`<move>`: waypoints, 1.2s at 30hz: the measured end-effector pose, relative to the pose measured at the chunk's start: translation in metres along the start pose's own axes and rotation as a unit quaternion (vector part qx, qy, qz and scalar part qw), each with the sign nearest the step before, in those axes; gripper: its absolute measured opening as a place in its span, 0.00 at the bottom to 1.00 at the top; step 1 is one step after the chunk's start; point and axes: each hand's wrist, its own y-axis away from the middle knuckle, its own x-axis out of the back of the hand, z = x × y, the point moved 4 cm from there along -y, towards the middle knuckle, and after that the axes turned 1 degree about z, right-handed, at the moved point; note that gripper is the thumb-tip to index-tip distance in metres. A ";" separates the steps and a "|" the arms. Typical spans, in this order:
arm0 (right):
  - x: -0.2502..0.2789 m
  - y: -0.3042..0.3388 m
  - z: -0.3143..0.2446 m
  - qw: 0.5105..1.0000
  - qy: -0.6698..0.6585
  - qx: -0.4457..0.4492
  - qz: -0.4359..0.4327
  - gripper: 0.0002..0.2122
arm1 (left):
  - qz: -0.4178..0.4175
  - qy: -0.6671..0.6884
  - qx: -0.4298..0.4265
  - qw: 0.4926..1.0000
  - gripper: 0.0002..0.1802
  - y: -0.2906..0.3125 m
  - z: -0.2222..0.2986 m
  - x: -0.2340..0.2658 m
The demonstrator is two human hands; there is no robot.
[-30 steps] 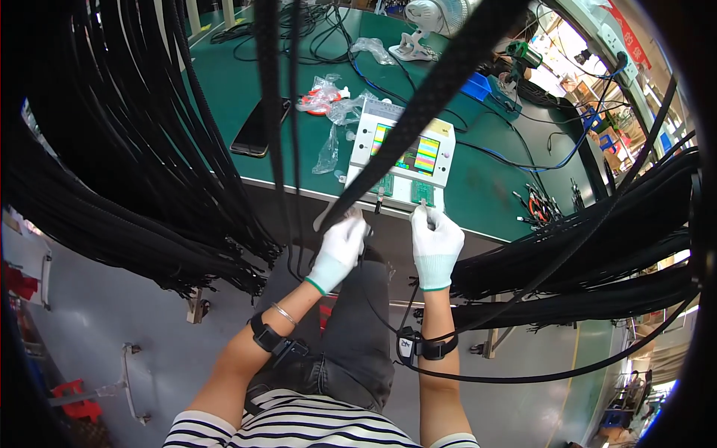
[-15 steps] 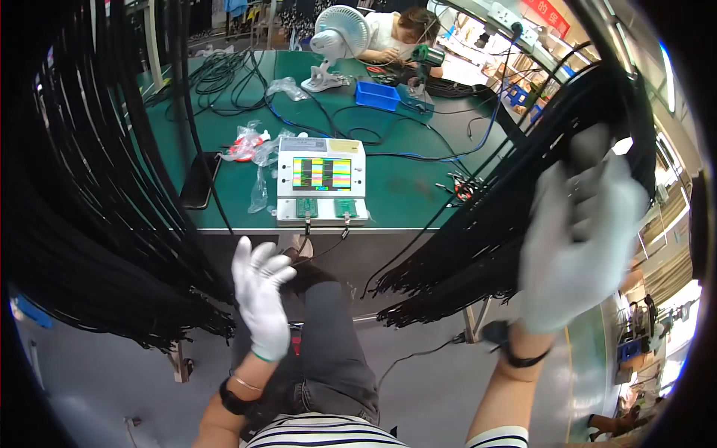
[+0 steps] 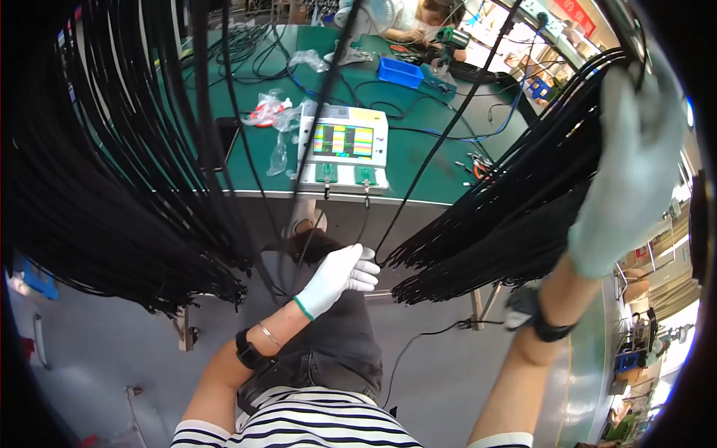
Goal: Test electrical cable harnesses by plugging them into a digital testing board to verify connectivity.
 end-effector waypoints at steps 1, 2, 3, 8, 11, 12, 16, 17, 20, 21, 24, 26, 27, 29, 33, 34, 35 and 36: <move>-0.010 0.027 -0.002 0.996 -0.061 -0.064 -0.030 0.23 | 0.005 0.003 0.003 1.000 0.30 0.001 -0.002 0.000; -0.023 0.062 0.004 0.982 -0.124 -0.129 -0.059 0.29 | 0.023 0.022 0.041 0.999 0.32 0.003 -0.005 0.003; -0.040 0.102 0.022 0.943 -0.257 -0.142 -0.155 0.38 | 0.042 0.043 0.078 0.995 0.33 0.007 -0.009 0.004; -0.078 0.305 0.024 0.650 -0.393 -0.424 -0.493 0.12 | 0.007 0.134 0.231 0.964 0.28 0.002 -0.022 0.006; -0.056 0.348 -0.007 0.568 -0.429 -0.510 -0.482 0.08 | -0.113 0.237 0.180 0.948 0.22 -0.010 -0.035 0.010; -0.046 0.356 -0.010 0.547 -0.420 -0.545 -0.477 0.05 | -0.180 0.284 0.155 0.929 0.19 -0.014 -0.040 0.009; -0.012 0.363 -0.020 0.719 -0.420 -0.237 -0.500 0.07 | -0.009 -0.011 0.207 0.978 0.15 -0.038 -0.088 0.038; -0.011 0.359 -0.020 0.717 -0.422 -0.240 -0.500 0.07 | -0.006 -0.010 0.209 0.978 0.15 -0.040 -0.097 0.042; -0.005 0.328 -0.015 0.772 -0.377 -0.086 -0.504 0.11 | -0.027 0.144 0.094 0.985 0.13 -0.043 -0.103 0.047; 0.003 0.334 0.001 0.775 -0.370 -0.090 -0.504 0.11 | -0.032 0.144 0.100 0.984 0.13 -0.037 -0.101 0.035; 0.015 0.370 0.062 0.825 -0.163 -0.331 -0.428 0.11 | 0.069 0.031 0.014 0.997 0.17 0.006 -0.052 -0.013; 0.001 0.397 0.064 0.531 -0.335 -0.654 -0.422 0.11 | 0.062 0.035 0.005 0.997 0.20 0.023 -0.036 -0.029; -0.005 0.409 0.057 0.335 -0.393 -0.765 -0.384 0.11 | 0.052 0.039 -0.002 0.998 0.23 0.027 -0.031 -0.035; -0.024 0.410 0.056 0.331 -0.440 -0.764 -0.336 0.11 | 0.044 0.041 -0.013 0.998 0.26 0.027 -0.027 -0.039; -0.052 0.393 0.063 0.363 -0.527 -0.733 -0.232 0.12 | 0.075 -0.056 -0.145 0.985 0.29 0.024 -0.004 -0.040; -0.056 0.384 0.069 0.407 -0.524 -0.714 -0.225 0.12 | 0.121 -0.174 -0.221 0.952 0.28 0.029 0.019 -0.042; -0.062 0.375 0.072 0.451 -0.519 -0.693 -0.217 0.11 | 0.164 -0.288 -0.292 0.897 0.27 0.036 0.043 -0.044; -0.070 0.362 0.066 0.447 -0.525 -0.689 -0.223 0.11 | 0.209 -0.396 -0.355 0.821 0.26 0.043 0.063 -0.044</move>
